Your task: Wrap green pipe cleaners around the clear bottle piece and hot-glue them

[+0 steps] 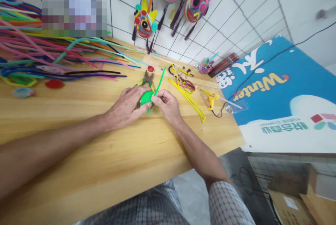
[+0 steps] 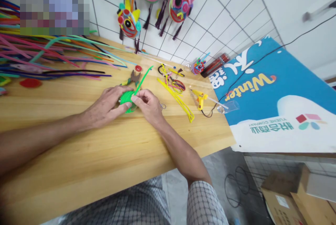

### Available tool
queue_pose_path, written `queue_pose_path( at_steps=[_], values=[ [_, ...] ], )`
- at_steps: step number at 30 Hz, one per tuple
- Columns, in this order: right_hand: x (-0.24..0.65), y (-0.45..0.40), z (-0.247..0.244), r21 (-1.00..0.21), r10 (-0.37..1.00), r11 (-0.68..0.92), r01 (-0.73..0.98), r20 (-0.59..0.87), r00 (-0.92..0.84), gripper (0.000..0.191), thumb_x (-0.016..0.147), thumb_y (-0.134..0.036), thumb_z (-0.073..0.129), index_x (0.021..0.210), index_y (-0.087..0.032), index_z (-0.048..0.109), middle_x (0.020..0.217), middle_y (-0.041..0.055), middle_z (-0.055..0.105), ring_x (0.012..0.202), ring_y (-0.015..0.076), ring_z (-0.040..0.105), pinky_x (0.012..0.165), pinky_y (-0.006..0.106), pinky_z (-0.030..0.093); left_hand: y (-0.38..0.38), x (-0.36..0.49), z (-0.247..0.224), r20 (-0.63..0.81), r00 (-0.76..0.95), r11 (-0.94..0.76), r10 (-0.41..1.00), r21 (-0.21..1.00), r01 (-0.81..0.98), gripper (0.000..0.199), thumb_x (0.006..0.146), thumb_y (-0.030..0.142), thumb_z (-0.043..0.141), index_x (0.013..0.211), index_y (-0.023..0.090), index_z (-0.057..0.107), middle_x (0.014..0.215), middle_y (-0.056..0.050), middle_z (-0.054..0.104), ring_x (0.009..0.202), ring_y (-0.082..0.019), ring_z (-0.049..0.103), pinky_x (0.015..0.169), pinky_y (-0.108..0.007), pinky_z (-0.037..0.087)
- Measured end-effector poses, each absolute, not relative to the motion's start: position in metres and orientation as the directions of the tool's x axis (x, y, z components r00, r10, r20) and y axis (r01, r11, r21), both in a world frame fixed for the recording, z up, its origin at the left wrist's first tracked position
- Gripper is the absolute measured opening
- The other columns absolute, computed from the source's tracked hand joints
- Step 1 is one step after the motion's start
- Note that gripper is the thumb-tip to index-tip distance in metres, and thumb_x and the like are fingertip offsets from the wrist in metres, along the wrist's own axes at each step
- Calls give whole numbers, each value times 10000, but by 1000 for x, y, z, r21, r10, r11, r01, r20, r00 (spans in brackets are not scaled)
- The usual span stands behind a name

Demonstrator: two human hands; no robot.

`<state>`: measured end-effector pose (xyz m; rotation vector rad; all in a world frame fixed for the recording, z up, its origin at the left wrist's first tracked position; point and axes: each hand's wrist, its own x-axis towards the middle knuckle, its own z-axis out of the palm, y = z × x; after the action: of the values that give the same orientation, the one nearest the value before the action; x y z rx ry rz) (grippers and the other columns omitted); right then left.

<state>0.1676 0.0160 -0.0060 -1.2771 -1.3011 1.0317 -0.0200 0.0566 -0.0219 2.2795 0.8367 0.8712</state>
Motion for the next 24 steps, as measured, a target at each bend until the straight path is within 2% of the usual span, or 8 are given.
queue_pose_path(
  at_steps=[13,17,24],
  values=[
    [163,15,-2,-998,997,10,67,15,72,444,710,-576,874,826,-226,627,746,-39,624,672,113,539,635,243,488,56,-19,-21,389,576,-640,719,693,331,394,942,421,507,1267,211,583,1275,-120,698,1184,-321,633,1088,-531,480],
    [162,15,-4,-997,997,32,69,36,69,432,729,-567,868,828,-226,621,739,-42,625,660,109,535,626,240,485,57,-19,-20,380,589,-644,714,687,337,374,941,413,503,1249,214,576,1258,-115,698,1172,-316,630,1076,-526,483],
    [161,15,-5,-997,995,50,61,55,81,435,732,-564,865,826,-227,606,727,-44,619,661,113,543,635,247,495,52,-20,-14,379,603,-663,702,658,358,313,1004,358,455,1251,183,532,1258,-119,671,1179,-293,607,1067,-496,473]
  ],
)
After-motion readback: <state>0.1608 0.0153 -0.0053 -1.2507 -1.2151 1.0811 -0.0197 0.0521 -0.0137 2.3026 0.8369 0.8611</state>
